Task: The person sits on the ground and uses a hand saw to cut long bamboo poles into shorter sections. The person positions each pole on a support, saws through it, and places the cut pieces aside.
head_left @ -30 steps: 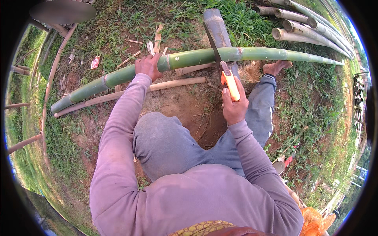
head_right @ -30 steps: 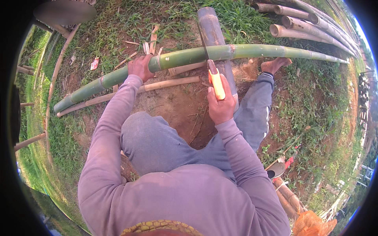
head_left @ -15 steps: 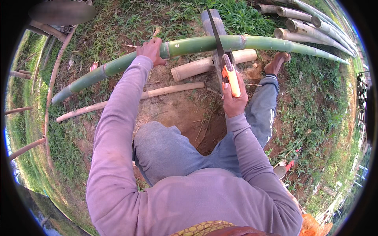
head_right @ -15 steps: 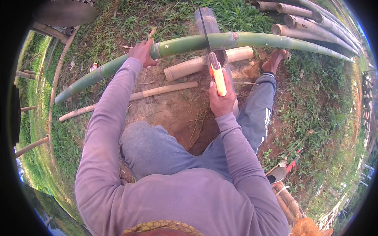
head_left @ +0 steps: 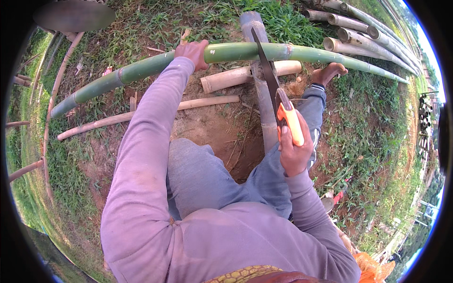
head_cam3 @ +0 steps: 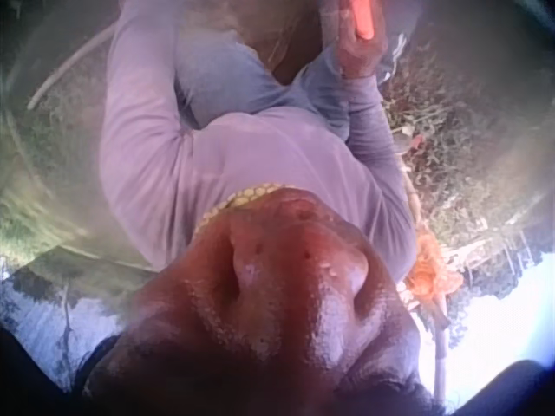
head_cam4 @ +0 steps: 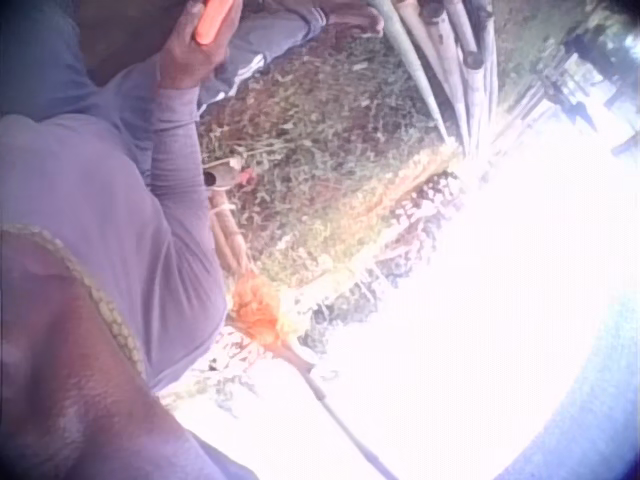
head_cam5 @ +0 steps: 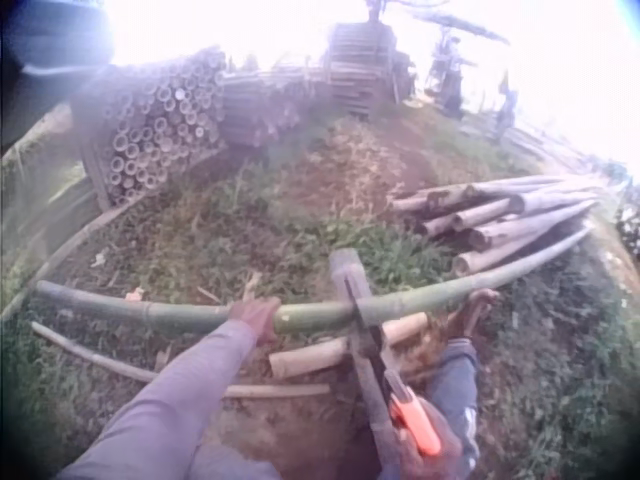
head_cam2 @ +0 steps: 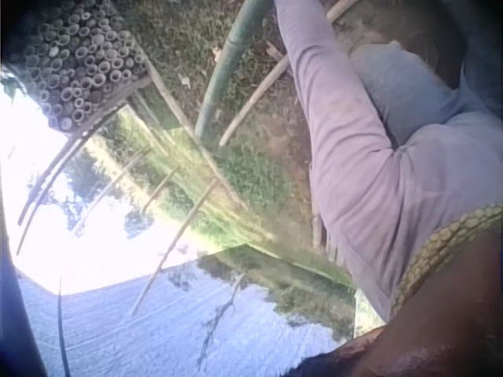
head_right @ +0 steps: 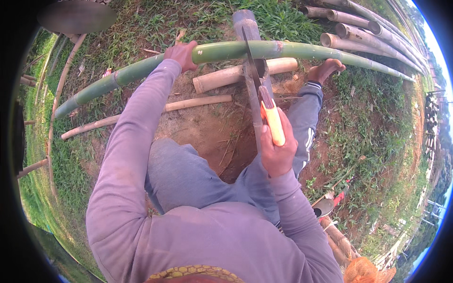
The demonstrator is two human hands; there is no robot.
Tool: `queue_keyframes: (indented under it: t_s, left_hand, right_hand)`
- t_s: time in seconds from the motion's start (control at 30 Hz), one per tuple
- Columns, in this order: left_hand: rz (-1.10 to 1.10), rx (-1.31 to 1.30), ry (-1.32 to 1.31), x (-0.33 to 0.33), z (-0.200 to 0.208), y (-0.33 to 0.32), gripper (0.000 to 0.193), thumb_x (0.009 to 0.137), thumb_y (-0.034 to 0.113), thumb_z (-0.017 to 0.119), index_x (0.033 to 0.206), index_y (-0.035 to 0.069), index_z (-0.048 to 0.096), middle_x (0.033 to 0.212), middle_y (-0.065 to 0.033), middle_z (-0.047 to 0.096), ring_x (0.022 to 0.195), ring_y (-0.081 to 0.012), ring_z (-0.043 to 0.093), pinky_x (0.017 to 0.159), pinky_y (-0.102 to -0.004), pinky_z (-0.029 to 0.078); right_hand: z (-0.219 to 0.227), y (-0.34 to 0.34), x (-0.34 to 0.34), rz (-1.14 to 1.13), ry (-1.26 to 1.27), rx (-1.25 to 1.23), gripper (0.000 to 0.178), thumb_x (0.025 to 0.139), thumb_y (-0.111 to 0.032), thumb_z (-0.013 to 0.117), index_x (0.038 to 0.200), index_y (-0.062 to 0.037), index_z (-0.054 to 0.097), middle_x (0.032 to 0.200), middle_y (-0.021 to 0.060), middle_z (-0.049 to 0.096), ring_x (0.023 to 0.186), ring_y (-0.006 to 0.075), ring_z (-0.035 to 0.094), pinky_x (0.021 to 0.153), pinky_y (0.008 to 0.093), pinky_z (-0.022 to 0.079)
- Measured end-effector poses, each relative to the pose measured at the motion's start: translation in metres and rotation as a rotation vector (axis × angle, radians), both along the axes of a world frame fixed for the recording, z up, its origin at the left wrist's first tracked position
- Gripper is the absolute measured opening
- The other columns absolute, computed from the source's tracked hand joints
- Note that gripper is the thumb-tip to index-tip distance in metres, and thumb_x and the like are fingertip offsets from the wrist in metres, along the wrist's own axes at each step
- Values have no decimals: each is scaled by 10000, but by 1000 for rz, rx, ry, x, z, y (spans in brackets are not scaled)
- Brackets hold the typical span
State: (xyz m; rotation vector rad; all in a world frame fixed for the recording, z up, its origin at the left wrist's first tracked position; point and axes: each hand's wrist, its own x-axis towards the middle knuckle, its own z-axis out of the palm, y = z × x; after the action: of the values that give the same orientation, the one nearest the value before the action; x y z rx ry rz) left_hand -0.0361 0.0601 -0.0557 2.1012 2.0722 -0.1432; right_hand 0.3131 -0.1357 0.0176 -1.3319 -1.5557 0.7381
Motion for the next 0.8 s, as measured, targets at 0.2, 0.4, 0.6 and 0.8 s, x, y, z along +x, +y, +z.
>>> queue_keyframes:
  t_s: [0.2, 0.4, 0.6, 0.8]
  left_hand:
    - [-29, 71, -30, 15, 1, 2, 652, 771, 407, 897, 1318, 211, 602, 1232, -112, 748, 1150, -350, 741, 965, -523, 590]
    - [8, 42, -36, 1, -8, -12, 674, 774, 396, 894, 1345, 197, 597, 1241, -109, 748, 1158, -347, 742, 969, -519, 587]
    - [-14, 29, -55, 14, 0, -2, 732, 764, 408, 904, 1395, 206, 593, 1270, -119, 754, 1150, -356, 750, 994, -510, 586]
    - [18, -3, -26, -1, -2, -18, 715, 773, 450, 912, 1367, 207, 598, 1250, -97, 760, 1171, -324, 747, 1001, -477, 587]
  right_hand:
    - [-9, 80, -25, -58, 117, -55, 418, 1024, -70, 703, 1417, 59, 644, 1244, 132, 756, 1089, 147, 704, 961, 310, 567]
    - [1, -40, 28, -8, 94, -168, 462, 1033, -35, 662, 1475, 81, 589, 1415, 164, 705, 1250, 199, 700, 1059, 324, 550]
    - [-32, 121, -33, 2, 213, -73, 414, 1004, -61, 735, 1391, 66, 658, 1233, 122, 744, 1051, 119, 684, 920, 277, 557]
    - [-30, -32, 29, 20, 86, -151, 518, 1008, -22, 687, 1500, 83, 560, 1377, 196, 722, 1250, 224, 713, 1068, 341, 560]
